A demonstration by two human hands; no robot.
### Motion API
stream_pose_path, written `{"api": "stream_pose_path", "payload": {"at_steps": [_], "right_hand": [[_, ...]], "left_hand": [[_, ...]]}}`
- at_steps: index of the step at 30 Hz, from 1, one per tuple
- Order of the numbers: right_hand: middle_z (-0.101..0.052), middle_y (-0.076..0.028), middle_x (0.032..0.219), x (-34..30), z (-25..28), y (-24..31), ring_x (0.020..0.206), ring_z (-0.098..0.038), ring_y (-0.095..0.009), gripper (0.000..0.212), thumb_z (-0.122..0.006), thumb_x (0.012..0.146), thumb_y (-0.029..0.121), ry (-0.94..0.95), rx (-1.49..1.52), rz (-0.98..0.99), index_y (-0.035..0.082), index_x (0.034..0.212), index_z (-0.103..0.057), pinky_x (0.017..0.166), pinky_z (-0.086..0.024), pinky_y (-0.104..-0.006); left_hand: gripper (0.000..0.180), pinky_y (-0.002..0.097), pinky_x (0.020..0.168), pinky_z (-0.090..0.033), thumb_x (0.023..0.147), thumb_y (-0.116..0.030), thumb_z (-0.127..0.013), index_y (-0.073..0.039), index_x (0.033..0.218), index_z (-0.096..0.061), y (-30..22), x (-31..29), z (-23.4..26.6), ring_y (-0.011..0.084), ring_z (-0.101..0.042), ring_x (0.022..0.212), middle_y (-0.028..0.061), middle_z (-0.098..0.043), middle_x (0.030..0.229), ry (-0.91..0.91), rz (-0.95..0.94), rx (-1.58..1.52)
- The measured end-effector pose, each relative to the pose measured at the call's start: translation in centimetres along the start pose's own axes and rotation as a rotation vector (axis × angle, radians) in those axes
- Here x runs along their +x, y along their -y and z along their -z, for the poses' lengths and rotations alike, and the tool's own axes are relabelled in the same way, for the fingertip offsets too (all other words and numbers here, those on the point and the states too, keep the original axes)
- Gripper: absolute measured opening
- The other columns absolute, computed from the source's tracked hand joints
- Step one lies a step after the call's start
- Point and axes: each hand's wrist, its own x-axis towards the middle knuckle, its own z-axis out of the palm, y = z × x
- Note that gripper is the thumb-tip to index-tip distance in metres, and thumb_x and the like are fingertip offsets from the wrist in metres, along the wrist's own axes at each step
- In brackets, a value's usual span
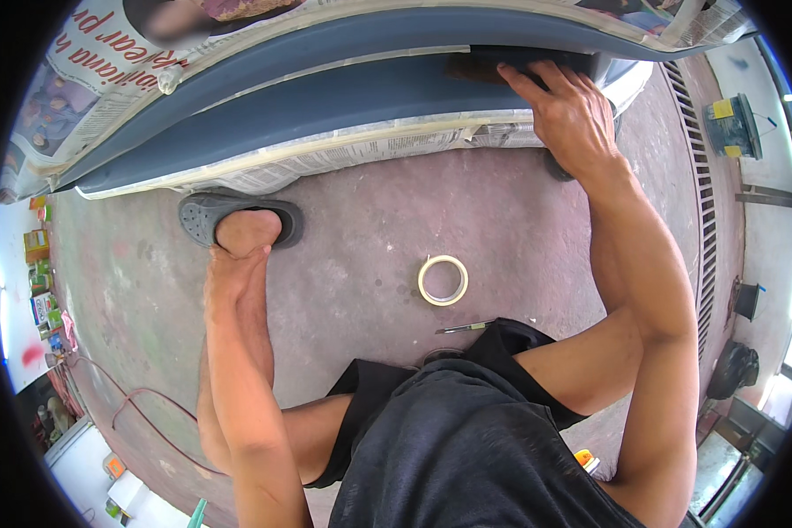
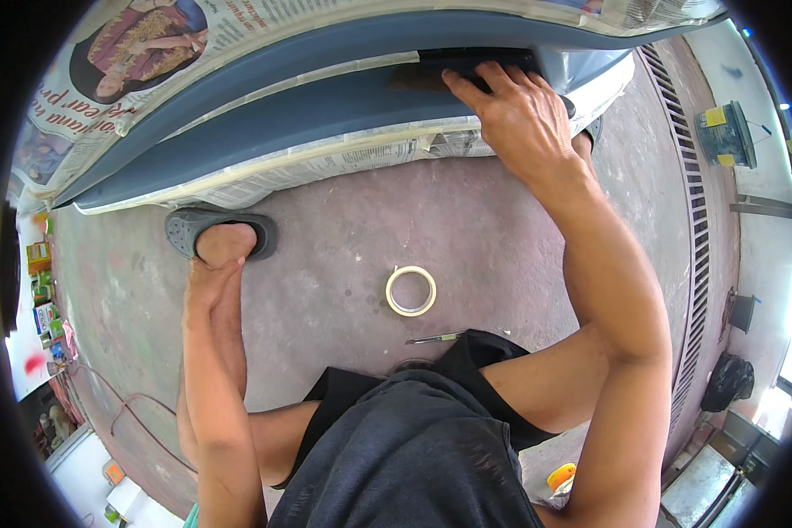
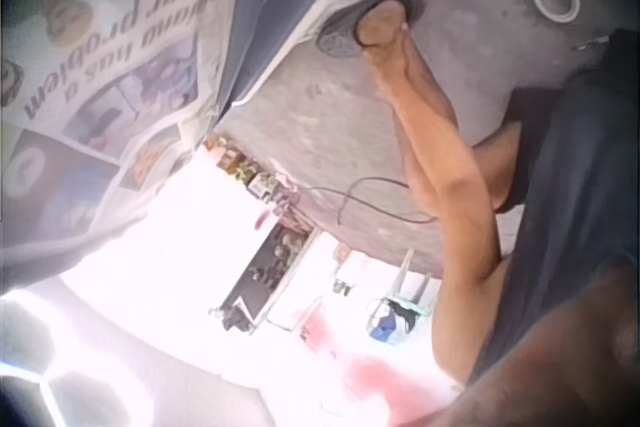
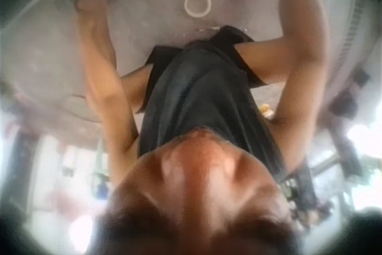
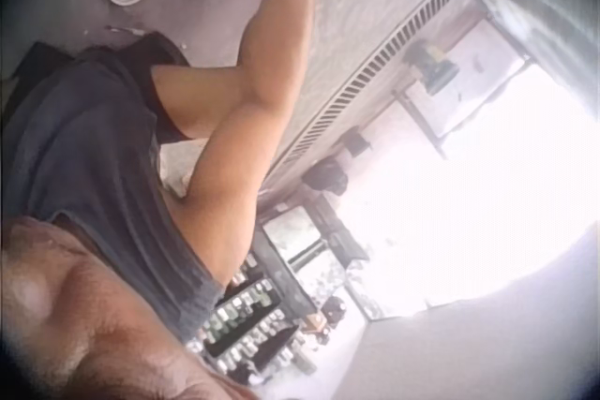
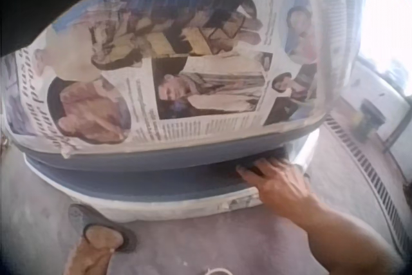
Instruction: The person applies masking tape to the edges of a car bumper that is covered with newspaper. They repeatedly tear pieces of tape and press them along the bumper's trim to mask off areas.
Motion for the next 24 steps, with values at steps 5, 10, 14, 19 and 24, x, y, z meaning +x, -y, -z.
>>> {"api": "stream_pose_path", "payload": {"at_steps": [5,10,14,19,24], "right_hand": [[-0.071,-0.012,0.123,0.0,-0.7,-0.6,0.106,-0.071,-0.033,0.062,-0.063,0.084,-0.005,-0.051,-0.043,0.021,0.024,0.138,-0.072,0.094,-0.059,-0.0456],[-0.072,-0.01,0.12,0.4,-0.6,-0.3,0.103,-0.072,-0.033,0.06,-0.063,0.084,-0.004,-0.024,-0.001,0.01,0.022,0.137,-0.073,0.092,-0.059,-0.0452],[-0.071,-0.01,0.117,0.6,-0.8,-0.4,0.101,-0.072,-0.032,0.059,-0.063,0.084,-0.003,-0.022,-0.019,0.022,0.021,0.137,-0.073,0.092,-0.06,-0.0446],[-0.071,-0.009,0.117,0.4,-1.0,-0.3,0.103,-0.071,-0.031,0.06,-0.062,0.084,-0.004,-0.051,-0.075,0.016,0.021,0.137,-0.072,0.093,-0.059,-0.0441],[-0.07,-0.009,0.117,0.0,-0.4,0.0,0.105,-0.07,-0.031,0.061,-0.062,0.084,-0.004,-0.01,-0.083,-0.031,0.021,0.14,-0.07,0.094,-0.059,-0.0442]], "left_hand": [[0.128,0.0433,0.116,-0.045,0.07,-0.06,-0.089,0.022,0.151,-0.034,0.0,0.0,0.1,0.0439,-0.055,0.141,0.042,-0.056,0.143,0.01,-0.014,-0.024],[0.127,0.0432,0.116,-0.045,0.07,-0.06,-0.089,0.023,0.15,-0.035,-1.0,-1.0,0.8,0.0444,-0.056,0.14,0.0424,-0.056,0.142,-0.011,-0.001,0.002],[0.127,0.0442,0.116,-0.046,0.07,-0.061,-0.089,0.022,0.149,-0.036,0.3,0.4,0.0,0.0449,-0.056,0.139,0.0422,-0.057,0.141,-0.014,-0.015,0.011],[0.123,0.0448,0.114,-0.047,0.069,-0.061,-0.089,0.022,0.146,-0.04,-0.4,-0.2,0.1,0.0456,-0.058,0.137,0.042,-0.058,0.139,-0.022,-0.01,0.013],[0.12,0.0445,0.113,-0.048,0.069,-0.06,-0.09,0.021,0.144,-0.042,0.3,0.0,-0.1,0.046,-0.059,0.135,0.0414,-0.06,0.137,-0.053,-0.037,0.005]]}}
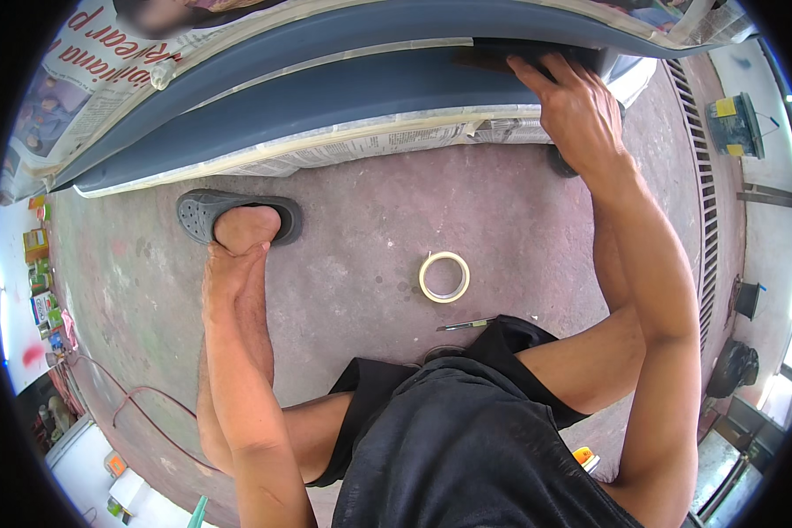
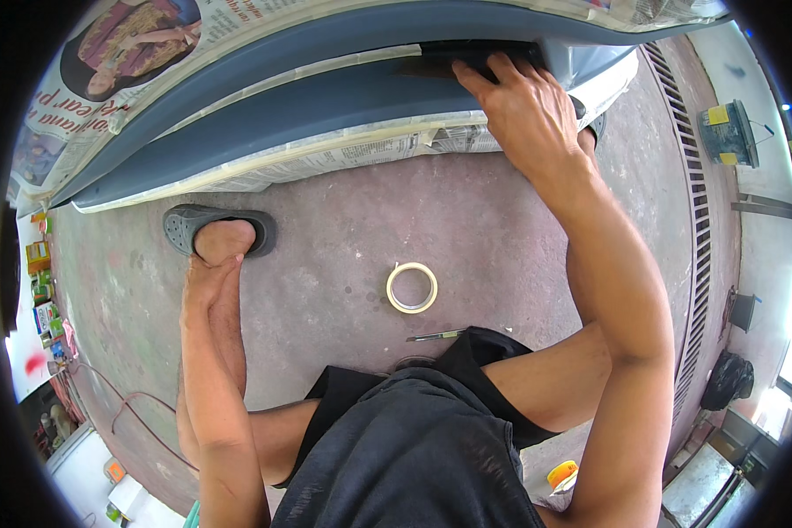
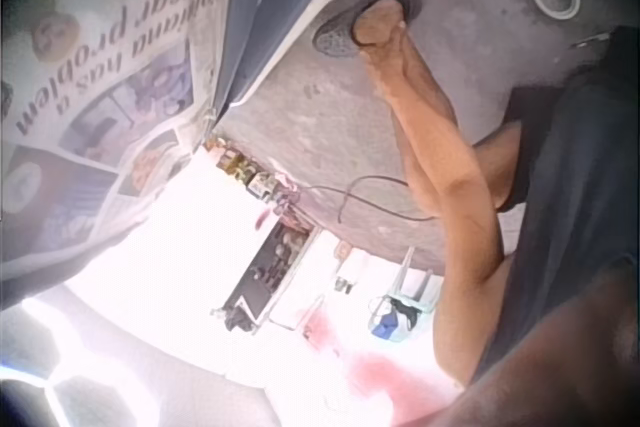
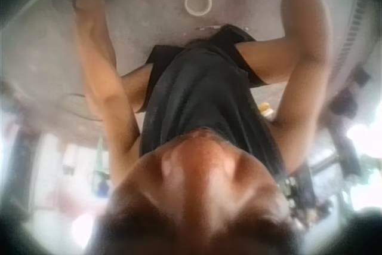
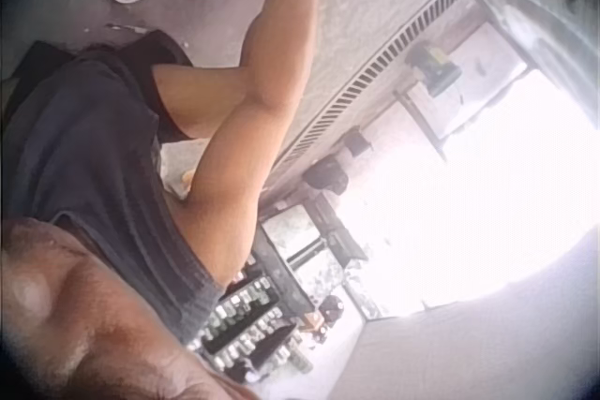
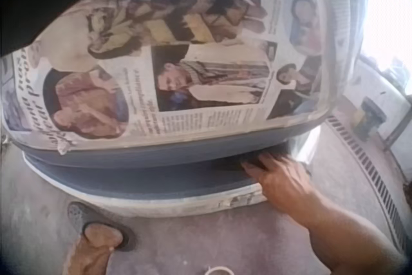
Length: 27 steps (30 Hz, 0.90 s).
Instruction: The person applies masking tape to the edges of a car bumper that is covered with newspaper. They repeatedly tear pieces of tape and press them along the bumper's trim to mask off areas.
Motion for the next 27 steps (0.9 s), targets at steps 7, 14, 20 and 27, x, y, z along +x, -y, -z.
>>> {"api": "stream_pose_path", "payload": {"at_steps": [7,14,20,27], "right_hand": [[-0.068,-0.018,0.134,-0.2,1.9,0.6,0.116,-0.07,-0.034,0.063,-0.065,0.084,-0.005,0.19,0.023,-0.141,0.019,0.142,-0.068,0.102,-0.056,-0.0444],[-0.068,-0.008,0.109,-0.9,1.6,0.6,0.099,-0.069,-0.029,0.056,-0.064,0.087,0.0,0.061,0.032,-0.065,0.021,0.137,-0.072,0.089,-0.059,-0.044],[-0.068,-0.008,0.109,-0.3,1.0,0.7,0.099,-0.069,-0.028,0.057,-0.065,0.086,-0.001,0.052,0.024,-0.057,0.022,0.138,-0.072,0.09,-0.059,-0.0436],[-0.069,-0.009,0.111,-0.3,1.0,0.4,0.103,-0.07,-0.03,0.061,-0.064,0.084,-0.004,0.063,-0.011,-0.063,0.022,0.139,-0.072,0.094,-0.059,-0.0434]], "left_hand": [[0.125,0.0441,0.114,-0.047,0.069,-0.061,-0.089,0.022,0.147,-0.039,-2.0,-1.6,1.8,0.0453,-0.058,0.137,0.0416,-0.058,0.14,0.067,0.023,-0.048],[0.131,0.0428,0.115,-0.047,0.069,-0.063,-0.089,0.024,0.15,-0.033,-0.9,-0.7,0.7,0.0448,-0.056,0.139,0.0424,-0.057,0.141,0.038,0.014,-0.033],[0.133,0.0427,0.115,-0.047,0.068,-0.063,-0.089,0.024,0.151,-0.032,-0.1,0.1,0.4,0.0445,-0.056,0.139,0.0429,-0.056,0.141,0.063,0.014,-0.02],[0.13,0.0436,0.116,-0.046,0.069,-0.063,-0.089,0.022,0.151,-0.033,-0.4,0.1,0.2,0.0442,-0.056,0.14,0.0417,-0.056,0.142,0.05,0.032,0.02]]}}
